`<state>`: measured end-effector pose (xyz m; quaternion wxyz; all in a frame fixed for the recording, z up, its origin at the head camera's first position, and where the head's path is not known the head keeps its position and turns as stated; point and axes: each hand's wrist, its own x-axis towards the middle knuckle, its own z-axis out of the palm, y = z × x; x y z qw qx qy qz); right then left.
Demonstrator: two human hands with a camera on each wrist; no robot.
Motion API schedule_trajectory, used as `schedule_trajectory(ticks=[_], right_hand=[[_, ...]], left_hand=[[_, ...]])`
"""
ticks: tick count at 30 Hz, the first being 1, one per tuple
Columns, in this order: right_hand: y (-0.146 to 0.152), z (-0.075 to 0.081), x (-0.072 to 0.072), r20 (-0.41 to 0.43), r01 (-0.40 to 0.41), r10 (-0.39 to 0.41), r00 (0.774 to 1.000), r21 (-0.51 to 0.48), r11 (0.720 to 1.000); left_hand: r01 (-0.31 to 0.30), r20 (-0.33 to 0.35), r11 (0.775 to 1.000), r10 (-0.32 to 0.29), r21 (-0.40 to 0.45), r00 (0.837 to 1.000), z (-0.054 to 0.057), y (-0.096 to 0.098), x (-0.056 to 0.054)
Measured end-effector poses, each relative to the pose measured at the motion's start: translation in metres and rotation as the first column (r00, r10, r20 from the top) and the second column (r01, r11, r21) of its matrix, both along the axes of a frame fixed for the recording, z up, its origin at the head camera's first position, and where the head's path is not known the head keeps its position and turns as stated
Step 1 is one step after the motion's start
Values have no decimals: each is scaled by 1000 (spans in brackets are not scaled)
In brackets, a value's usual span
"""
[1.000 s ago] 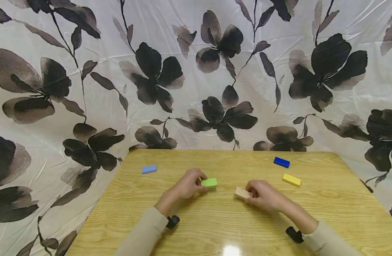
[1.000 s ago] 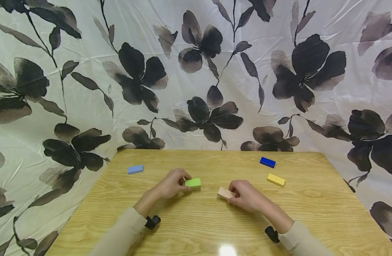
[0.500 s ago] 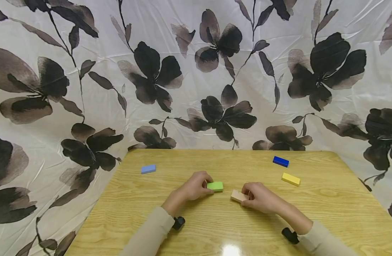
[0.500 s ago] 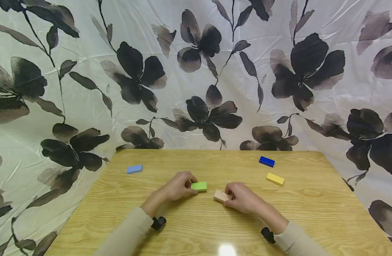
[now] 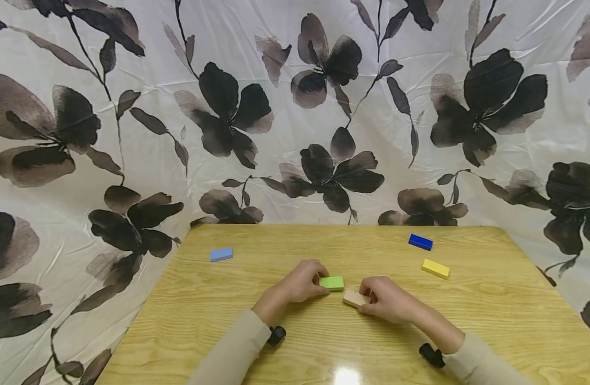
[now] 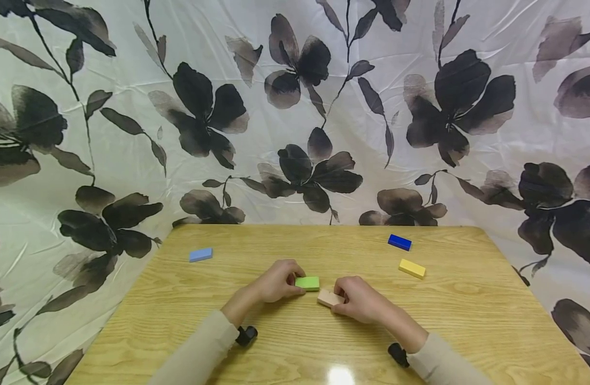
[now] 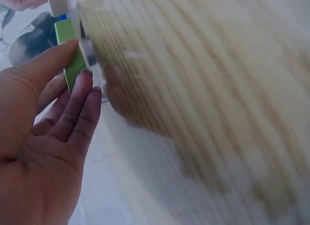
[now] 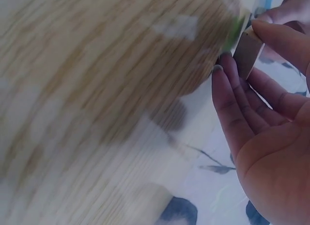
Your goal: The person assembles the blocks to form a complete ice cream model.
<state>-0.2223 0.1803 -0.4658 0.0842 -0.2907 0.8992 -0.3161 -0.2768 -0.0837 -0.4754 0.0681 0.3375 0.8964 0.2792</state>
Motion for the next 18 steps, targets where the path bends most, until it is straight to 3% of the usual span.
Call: schedule_trajectory(ticks=[18], right_hand=[[-13, 1, 2, -5, 20, -20, 1000, 37, 999]], left_hand=[[21, 12, 1000, -21, -17, 1000, -3, 14, -4]])
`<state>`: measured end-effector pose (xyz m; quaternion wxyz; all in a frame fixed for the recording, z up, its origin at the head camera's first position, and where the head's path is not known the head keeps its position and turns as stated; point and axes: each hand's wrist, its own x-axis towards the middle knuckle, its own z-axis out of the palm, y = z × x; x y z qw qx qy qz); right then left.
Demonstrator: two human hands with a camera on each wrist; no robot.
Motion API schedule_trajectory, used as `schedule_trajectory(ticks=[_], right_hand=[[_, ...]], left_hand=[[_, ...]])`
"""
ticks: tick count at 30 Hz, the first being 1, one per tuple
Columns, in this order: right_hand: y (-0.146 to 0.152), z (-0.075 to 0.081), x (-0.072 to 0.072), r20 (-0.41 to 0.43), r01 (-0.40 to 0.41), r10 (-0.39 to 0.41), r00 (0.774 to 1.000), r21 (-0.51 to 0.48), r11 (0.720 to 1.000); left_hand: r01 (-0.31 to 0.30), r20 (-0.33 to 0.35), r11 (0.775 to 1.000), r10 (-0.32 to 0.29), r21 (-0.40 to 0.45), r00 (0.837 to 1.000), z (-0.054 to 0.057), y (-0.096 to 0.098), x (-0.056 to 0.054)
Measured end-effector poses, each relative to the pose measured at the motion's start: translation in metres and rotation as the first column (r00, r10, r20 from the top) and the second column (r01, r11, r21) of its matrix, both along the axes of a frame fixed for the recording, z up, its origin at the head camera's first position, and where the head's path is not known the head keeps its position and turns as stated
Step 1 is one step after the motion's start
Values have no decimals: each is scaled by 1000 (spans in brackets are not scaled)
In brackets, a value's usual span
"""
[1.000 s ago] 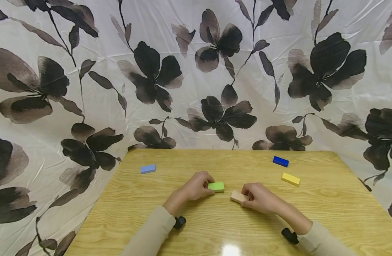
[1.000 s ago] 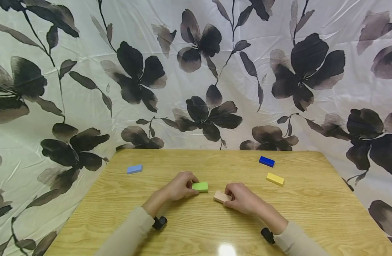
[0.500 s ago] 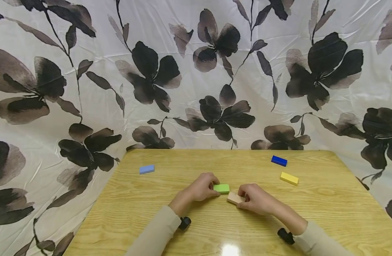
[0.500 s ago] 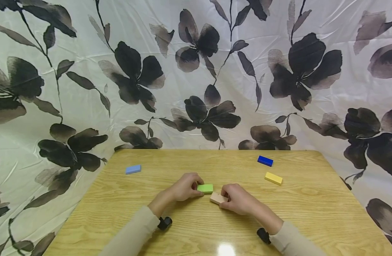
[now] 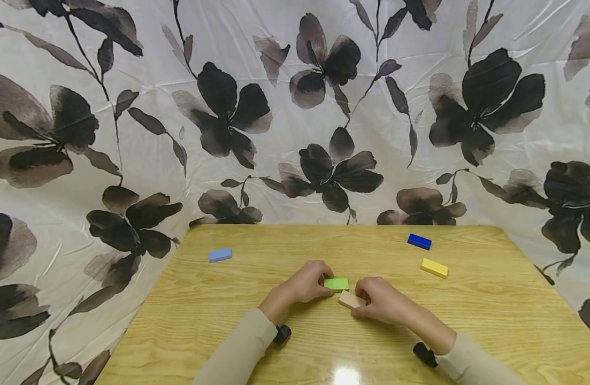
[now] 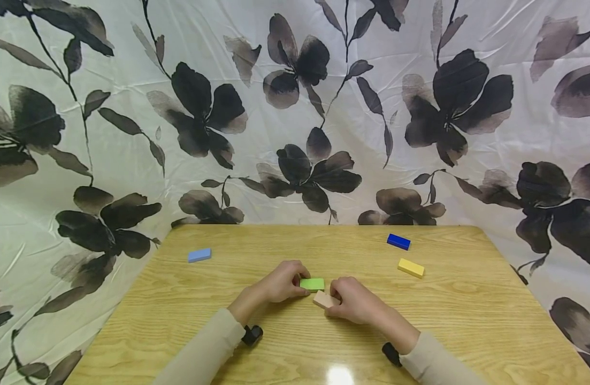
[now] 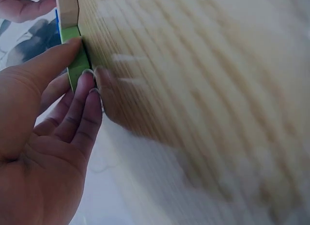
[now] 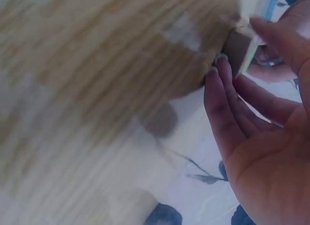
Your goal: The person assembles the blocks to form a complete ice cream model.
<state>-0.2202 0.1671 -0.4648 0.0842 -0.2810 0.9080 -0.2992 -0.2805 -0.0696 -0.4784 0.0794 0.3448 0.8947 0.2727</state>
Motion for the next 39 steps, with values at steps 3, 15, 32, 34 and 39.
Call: schedule_trajectory(ticks=[3, 15, 32, 34, 39], right_hand=[[0, 2, 2, 30, -34, 35, 999, -11, 999], [-6, 4, 10, 86, -80, 83, 993, -38, 996], [-16, -1, 11, 85, -36, 40, 996, -48, 998], [-16, -1, 12, 88, -36, 40, 995, -53, 998], [-15, -1, 13, 90, -32, 37, 995, -56, 998]], left_hand=[[11, -7, 1000, -11, 5, 1000, 0, 1, 0], [48, 73, 999, -47, -11, 996, 6, 5, 1], [48, 90, 999, -47, -16, 995, 7, 11, 3], [46, 103, 999, -44, -11, 994, 7, 11, 3], [48, 108, 999, -46, -8, 993, 7, 12, 2]])
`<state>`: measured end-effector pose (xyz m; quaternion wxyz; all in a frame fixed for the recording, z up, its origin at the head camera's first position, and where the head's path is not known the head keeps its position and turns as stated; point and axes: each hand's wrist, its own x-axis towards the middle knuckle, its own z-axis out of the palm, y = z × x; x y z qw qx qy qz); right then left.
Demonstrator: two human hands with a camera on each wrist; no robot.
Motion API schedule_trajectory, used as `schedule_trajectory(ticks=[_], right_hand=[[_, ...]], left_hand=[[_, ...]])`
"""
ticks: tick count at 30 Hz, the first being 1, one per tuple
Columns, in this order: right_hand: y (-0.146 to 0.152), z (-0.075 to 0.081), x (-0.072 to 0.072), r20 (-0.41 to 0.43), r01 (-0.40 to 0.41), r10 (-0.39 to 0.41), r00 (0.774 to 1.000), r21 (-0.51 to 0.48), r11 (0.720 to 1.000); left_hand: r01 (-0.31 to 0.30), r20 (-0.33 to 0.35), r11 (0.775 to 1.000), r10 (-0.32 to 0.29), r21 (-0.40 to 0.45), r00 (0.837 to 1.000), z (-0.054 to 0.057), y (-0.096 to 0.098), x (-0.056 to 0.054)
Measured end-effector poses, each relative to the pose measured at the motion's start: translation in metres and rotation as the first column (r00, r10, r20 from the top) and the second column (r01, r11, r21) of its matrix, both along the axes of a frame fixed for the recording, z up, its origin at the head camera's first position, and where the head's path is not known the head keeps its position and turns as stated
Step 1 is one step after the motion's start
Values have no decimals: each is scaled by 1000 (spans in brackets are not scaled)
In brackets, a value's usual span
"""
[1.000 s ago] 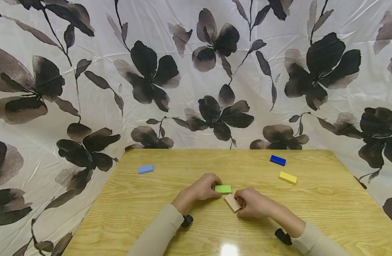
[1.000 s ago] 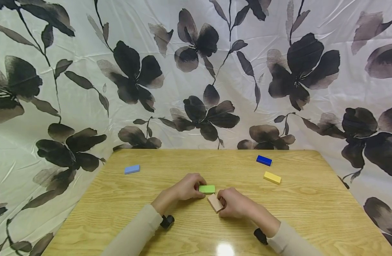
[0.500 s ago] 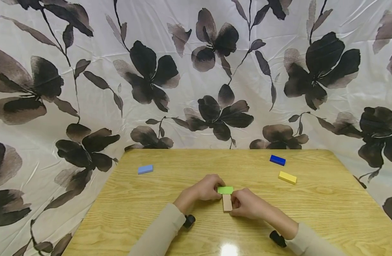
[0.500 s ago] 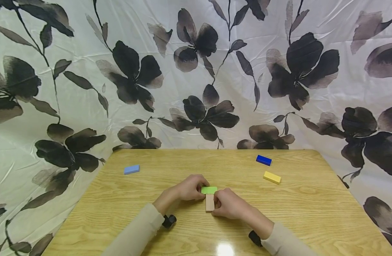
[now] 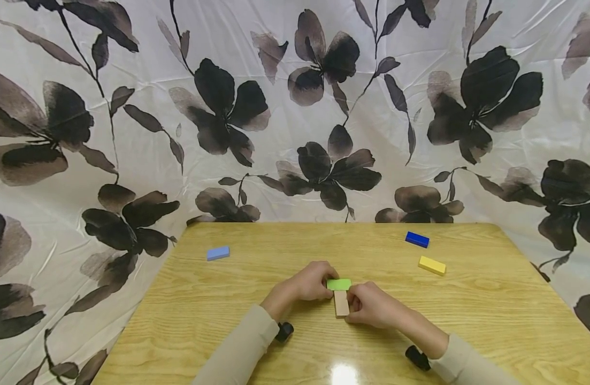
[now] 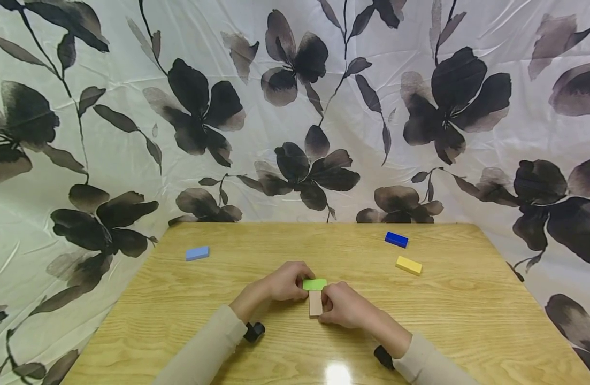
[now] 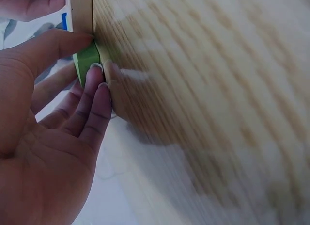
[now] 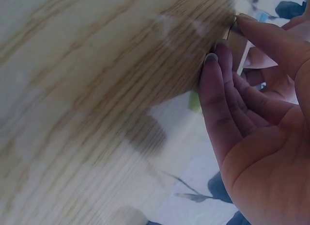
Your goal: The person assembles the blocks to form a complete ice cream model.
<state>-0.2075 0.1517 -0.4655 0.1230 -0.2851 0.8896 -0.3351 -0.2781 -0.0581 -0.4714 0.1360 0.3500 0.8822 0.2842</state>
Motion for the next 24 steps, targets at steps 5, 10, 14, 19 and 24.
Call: schedule_trajectory(ticks=[5, 10, 14, 19, 24], right_hand=[[0, -2, 0, -7, 2, -2, 1000, 2, 1000], [-1, -1, 1, -10, 8, -8, 1000, 6, 1000], [-2, -1, 1, -9, 17, -17, 1000, 6, 1000], [-3, -2, 0, -16, 27, -26, 1000, 20, 999], [-2, -3, 0, -15, 23, -23, 1000, 15, 1000]], left_hand=[[6, -16, 1000, -6, 4, 1000, -1, 0, 0], [12, -30, 1000, -12, -10, 999, 0, 0, 1], [15, -37, 1000, -16, -20, 999, 1, 1, 0], [18, -44, 1000, -19, -25, 999, 0, 1, 0], [17, -41, 999, -18, -28, 999, -1, 0, 0]])
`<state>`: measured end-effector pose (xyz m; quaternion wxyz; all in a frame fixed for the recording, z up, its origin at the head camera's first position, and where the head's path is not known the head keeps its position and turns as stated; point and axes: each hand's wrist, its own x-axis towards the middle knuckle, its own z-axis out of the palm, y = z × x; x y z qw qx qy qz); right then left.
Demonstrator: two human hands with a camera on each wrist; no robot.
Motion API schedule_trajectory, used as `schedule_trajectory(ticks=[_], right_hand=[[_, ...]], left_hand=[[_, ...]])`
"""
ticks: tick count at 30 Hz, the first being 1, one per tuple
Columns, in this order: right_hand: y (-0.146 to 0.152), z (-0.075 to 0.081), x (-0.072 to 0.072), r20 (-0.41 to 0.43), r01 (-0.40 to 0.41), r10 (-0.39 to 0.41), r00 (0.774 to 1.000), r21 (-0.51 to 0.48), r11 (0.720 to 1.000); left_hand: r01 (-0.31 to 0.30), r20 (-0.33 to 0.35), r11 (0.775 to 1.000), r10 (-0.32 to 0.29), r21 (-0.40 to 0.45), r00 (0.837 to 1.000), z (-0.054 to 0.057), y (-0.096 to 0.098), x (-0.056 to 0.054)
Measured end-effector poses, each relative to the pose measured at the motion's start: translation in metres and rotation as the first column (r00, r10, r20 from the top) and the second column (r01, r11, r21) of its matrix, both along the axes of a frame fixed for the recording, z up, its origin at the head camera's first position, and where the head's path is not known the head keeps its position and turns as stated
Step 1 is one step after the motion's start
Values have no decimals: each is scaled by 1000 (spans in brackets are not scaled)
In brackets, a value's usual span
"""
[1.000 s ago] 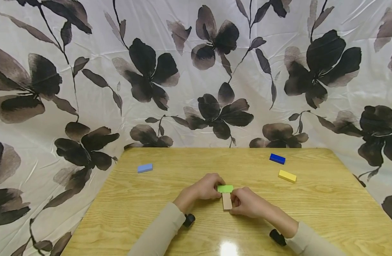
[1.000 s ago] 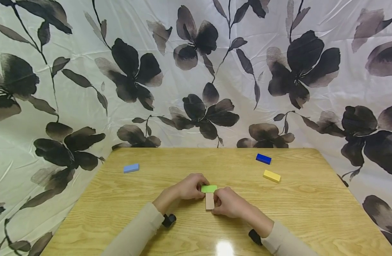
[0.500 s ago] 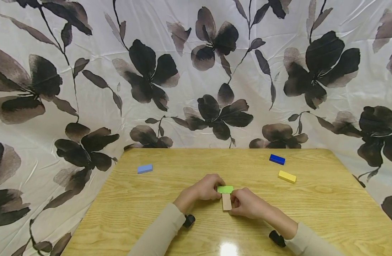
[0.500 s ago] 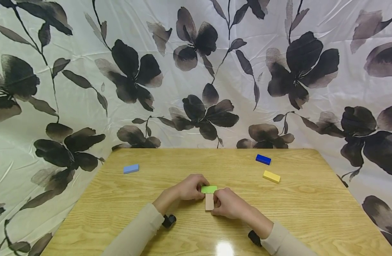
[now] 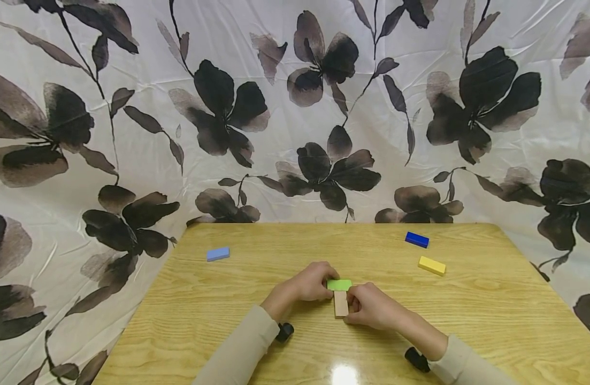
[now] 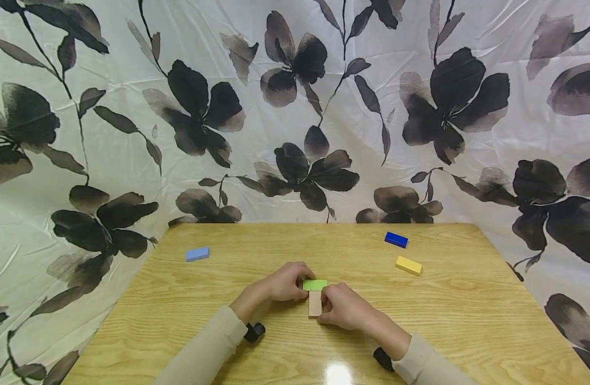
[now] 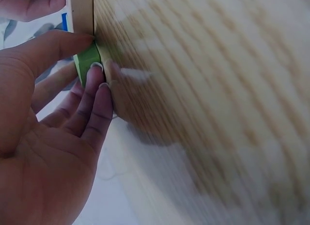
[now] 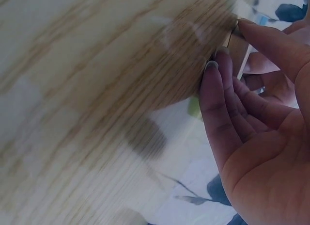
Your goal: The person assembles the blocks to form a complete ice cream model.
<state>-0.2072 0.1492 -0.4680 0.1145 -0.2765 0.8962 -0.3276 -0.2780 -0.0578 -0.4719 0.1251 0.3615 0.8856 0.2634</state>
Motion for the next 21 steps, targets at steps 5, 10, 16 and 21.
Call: schedule_trajectory(ticks=[5, 10, 16, 21], right_hand=[[0, 0, 1, 1, -8, 8, 1000, -11, 1000], [2, 2, 2, -3, -21, 21, 1000, -4, 1000], [10, 4, 2, -21, -36, 37, 999, 21, 999], [20, 5, 3, -63, -34, 37, 997, 43, 999]], left_hand=[[-1, 2, 1000, 1, -7, 1000, -1, 0, 0], [-15, 39, 1000, 16, -17, 999, 0, -2, 2], [-45, 65, 999, 46, -18, 997, 2, -9, 4], [-50, 0, 998, 50, -45, 999, 2, -18, 5]])
